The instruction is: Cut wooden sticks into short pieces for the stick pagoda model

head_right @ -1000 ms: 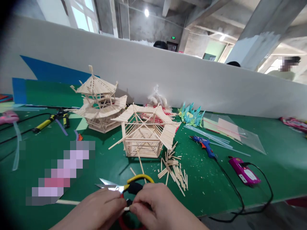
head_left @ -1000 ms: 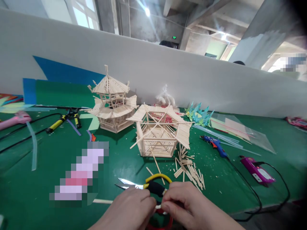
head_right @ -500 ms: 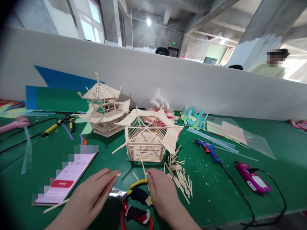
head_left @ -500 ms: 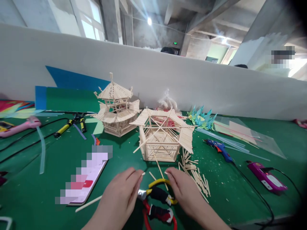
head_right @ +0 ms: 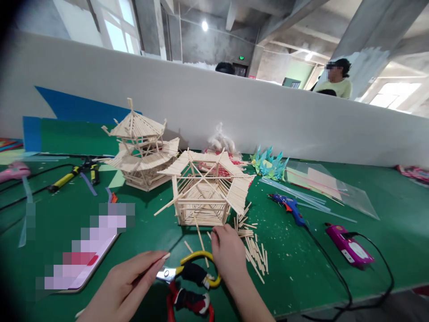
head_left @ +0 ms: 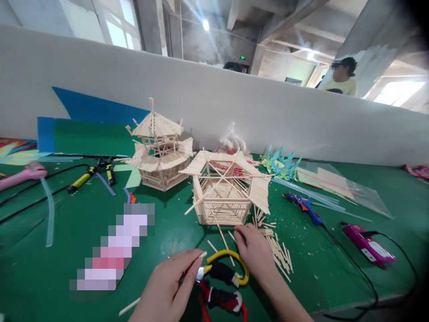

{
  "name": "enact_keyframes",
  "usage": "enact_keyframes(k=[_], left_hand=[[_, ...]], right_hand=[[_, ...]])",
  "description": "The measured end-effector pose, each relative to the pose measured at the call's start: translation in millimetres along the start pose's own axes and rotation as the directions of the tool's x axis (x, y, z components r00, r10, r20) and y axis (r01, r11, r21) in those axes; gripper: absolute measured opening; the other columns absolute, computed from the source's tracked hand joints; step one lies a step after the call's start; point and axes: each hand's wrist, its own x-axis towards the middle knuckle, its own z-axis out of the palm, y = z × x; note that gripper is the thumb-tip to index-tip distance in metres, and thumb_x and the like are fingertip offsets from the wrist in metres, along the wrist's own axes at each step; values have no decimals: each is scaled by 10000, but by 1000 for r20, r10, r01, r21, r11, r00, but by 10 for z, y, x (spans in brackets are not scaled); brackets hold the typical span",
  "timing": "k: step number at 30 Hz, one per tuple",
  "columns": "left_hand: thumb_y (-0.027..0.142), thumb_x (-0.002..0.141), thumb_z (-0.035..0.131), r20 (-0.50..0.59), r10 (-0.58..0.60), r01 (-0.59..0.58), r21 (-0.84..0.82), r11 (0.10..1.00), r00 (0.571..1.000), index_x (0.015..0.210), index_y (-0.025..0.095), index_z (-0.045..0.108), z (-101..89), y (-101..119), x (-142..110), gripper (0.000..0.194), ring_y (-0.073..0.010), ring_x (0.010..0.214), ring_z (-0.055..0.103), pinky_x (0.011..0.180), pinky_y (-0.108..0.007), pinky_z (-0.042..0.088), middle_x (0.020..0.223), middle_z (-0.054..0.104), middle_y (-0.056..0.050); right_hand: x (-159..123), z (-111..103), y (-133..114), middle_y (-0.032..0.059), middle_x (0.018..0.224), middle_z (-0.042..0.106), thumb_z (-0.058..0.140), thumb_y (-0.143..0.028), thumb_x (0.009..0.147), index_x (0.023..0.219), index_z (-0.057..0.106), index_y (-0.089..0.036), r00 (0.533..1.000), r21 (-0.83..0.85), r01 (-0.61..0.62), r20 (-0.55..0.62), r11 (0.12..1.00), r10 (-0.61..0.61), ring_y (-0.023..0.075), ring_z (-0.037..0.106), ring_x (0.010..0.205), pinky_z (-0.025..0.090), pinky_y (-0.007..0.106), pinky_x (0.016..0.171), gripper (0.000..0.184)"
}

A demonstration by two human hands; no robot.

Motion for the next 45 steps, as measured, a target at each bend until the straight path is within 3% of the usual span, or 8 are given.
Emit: enact_keyframes(k=[5,10,13,17,20,25,33,45], left_hand=[[259,817,414,57,-56,60,-70,996,997,699,197,605,50,62,34,233,-160,637,588,592,-212,441,649,625,-20],[326,777,492,66,-270,277,-287,917,961,756,202,640,39,12,16,195,-157,641,541,593,-214,408,668,615,-6],[369,731,553,100,-437,422,-516,745,894,794,207,660,44,-83,-39,204,-128,578,475,545,-206,382,616,579,18],[370,680,621,180,-584,493,-753,436,791,805,187,679,65,-107,-103,230,-101,568,432,527,-185,353,584,550,26],[355,669,640,202,-584,470,-810,352,786,772,164,687,61,-79,-141,222,-75,500,365,458,-172,282,528,508,40],[343,675,637,207,-579,452,-833,318,789,752,166,675,54,-104,-186,197,-74,490,343,460,-184,263,530,507,40],[351,653,653,213,-596,440,-858,264,774,708,162,650,57,-78,-160,198,-76,474,352,459,-196,255,516,501,41],[292,669,651,325,-557,404,-915,21,764,740,144,659,190,-58,-168,164,-31,376,276,396,-181,193,445,433,63]], right_hand=[[-204,-237,-23,37,824,583,376,-225,856,920,568,-201,998,251,61,-41,966,-52,147,543,772,417,226,683,204],[-498,-106,-50,51,830,564,419,-162,813,902,552,-189,980,261,117,124,958,-154,168,527,775,425,263,677,162],[-582,-10,-91,85,936,549,415,-112,782,998,526,-178,960,122,159,214,980,-182,210,502,864,420,326,738,252],[-506,-27,-208,86,913,563,413,-113,771,979,543,-181,934,-29,185,316,982,-167,230,501,837,417,368,738,254],[-406,-48,-286,80,906,570,458,-161,756,942,559,-188,920,-87,229,346,970,-186,239,498,841,408,380,749,213],[-370,21,-353,73,894,578,474,-188,764,900,569,-183,917,-120,226,361,967,-169,233,502,840,406,362,755,165],[-218,-71,-183,46,882,577,375,-191,845,935,556,-200,961,-155,165,246,974,-124,172,520,835,399,265,744,203],[265,46,-124,171,753,643,454,-48,677,744,596,-97,946,-285,154,320,946,-57,271,612,717,412,325,617,165]])
